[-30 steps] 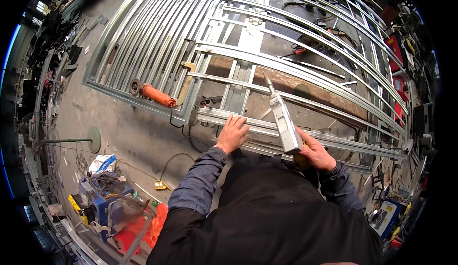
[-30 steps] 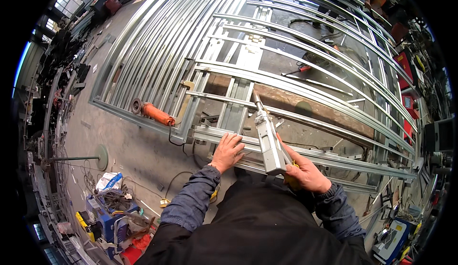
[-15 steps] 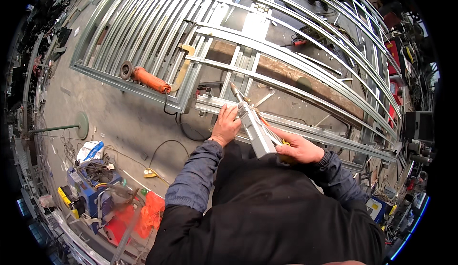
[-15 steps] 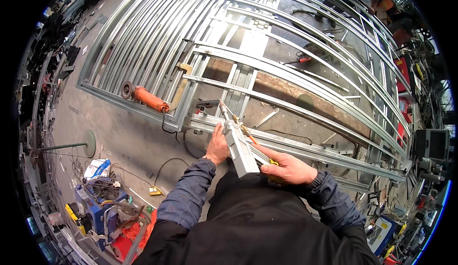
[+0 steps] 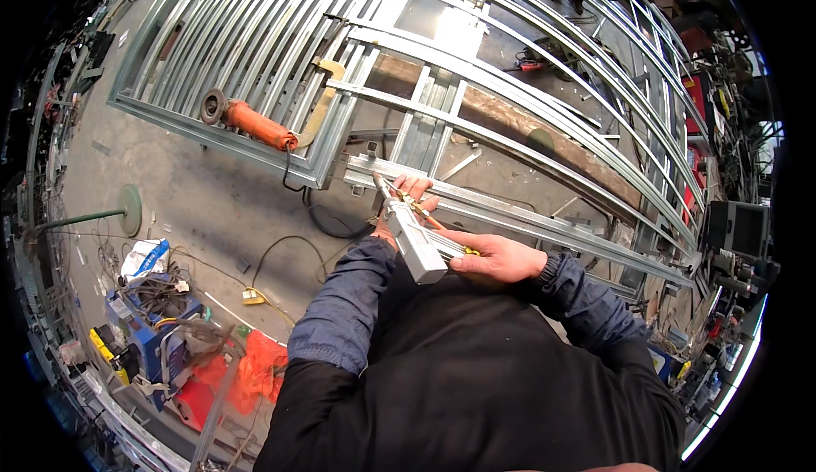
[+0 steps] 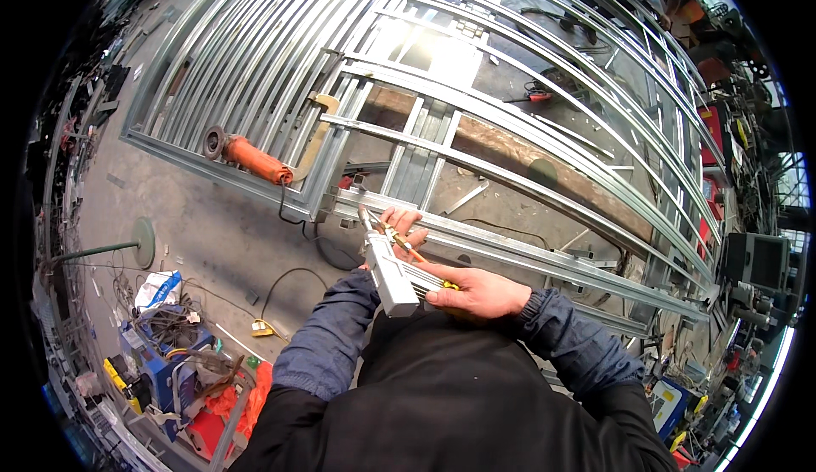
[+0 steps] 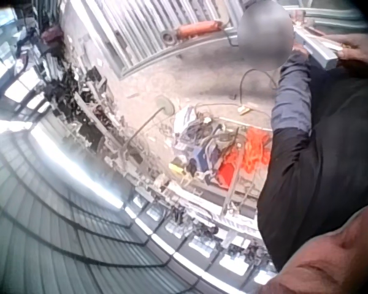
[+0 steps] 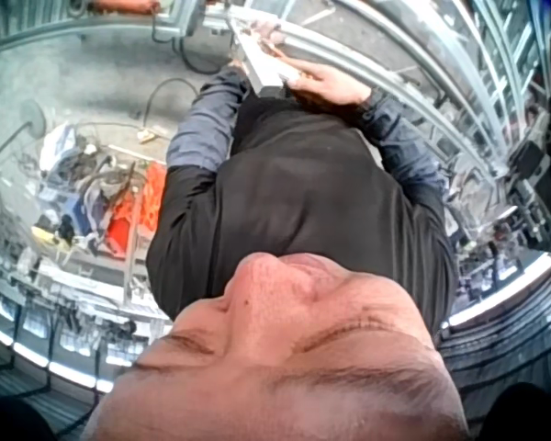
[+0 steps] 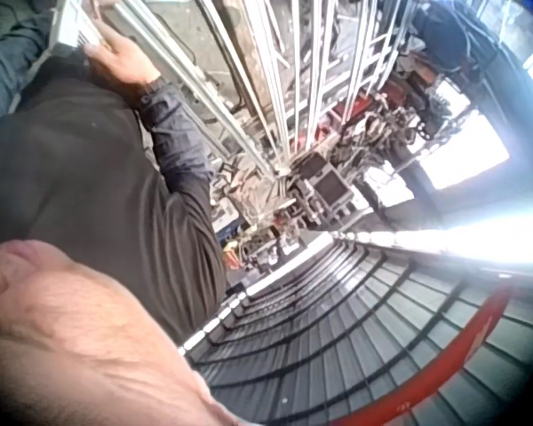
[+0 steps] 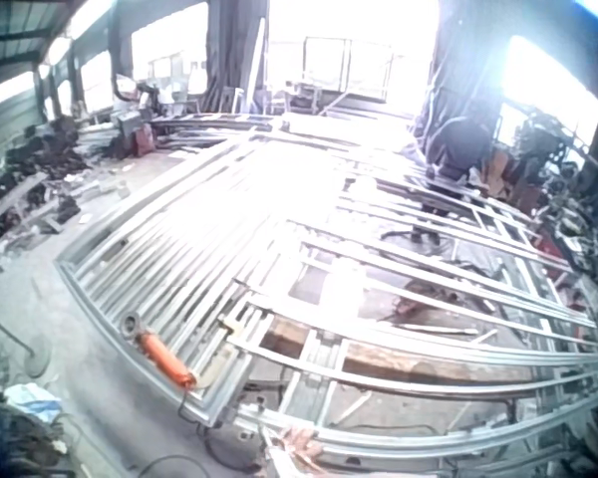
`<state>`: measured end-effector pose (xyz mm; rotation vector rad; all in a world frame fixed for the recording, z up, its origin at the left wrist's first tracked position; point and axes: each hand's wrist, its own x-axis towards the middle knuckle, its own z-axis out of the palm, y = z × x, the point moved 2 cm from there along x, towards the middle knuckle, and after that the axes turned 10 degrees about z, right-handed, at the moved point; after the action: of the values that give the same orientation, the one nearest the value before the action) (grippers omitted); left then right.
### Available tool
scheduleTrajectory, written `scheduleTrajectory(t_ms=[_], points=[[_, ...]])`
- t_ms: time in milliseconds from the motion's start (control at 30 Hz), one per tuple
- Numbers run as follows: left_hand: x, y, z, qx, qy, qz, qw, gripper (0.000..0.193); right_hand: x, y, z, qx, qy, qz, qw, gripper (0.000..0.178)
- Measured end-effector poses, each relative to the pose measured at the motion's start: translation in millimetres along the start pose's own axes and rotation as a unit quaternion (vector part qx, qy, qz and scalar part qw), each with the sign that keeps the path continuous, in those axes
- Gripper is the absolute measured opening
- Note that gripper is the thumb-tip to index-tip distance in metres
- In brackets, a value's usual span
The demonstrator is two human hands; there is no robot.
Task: The person positions metal bars onto a large metal frame structure and uses a handheld welding tool to weld the bars to the frame. The person repeatedly aligns bars and welds them in place.
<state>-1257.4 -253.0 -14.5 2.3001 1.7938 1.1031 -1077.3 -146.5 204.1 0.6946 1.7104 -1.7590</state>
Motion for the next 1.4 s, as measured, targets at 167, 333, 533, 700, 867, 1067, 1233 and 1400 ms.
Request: scheduleTrajectory(t_ms=[167,333,533,700,867,1067,1233,1400], points=[[-4,-2,9,-0.003,-0.005,-0.004,1.000,0.035,21,10,6,-0.003,-0.005,-0.005,1.000,0.067],[-2,-3,15,0.040,-0.001,-0.006,0.999,0.035,29,4,11,-0.034,0.010,-0.015,0.999,0.067],[-1,-4,17,0.042,-0.006,-0.004,0.999,0.045,35,0,12,-0.023,-0.007,0.022,0.999,0.068],[1,-1,13,0.058,0.002,0.009,0.998,0.047,33,-16,13,-0.012,-0.028,0.047,0.998,0.069],[11,2,2,0.028,0.039,0.004,0.999,0.040,36,-11,16,-0.014,-0.005,0.025,1.000,0.069],[4,-3,13,0.034,0.037,0.012,0.999,0.044,39,1,17,-0.046,0.004,0.066,0.997,0.074],[7,-2,6,0.062,0.028,0.018,0.998,0.052,40,1,14,-0.040,0.001,0.037,0.998,0.074],[12,2,12,0.054,0.011,0.025,0.998,0.071,44,20,15,-0.034,-0.003,0.003,0.999,0.073]])
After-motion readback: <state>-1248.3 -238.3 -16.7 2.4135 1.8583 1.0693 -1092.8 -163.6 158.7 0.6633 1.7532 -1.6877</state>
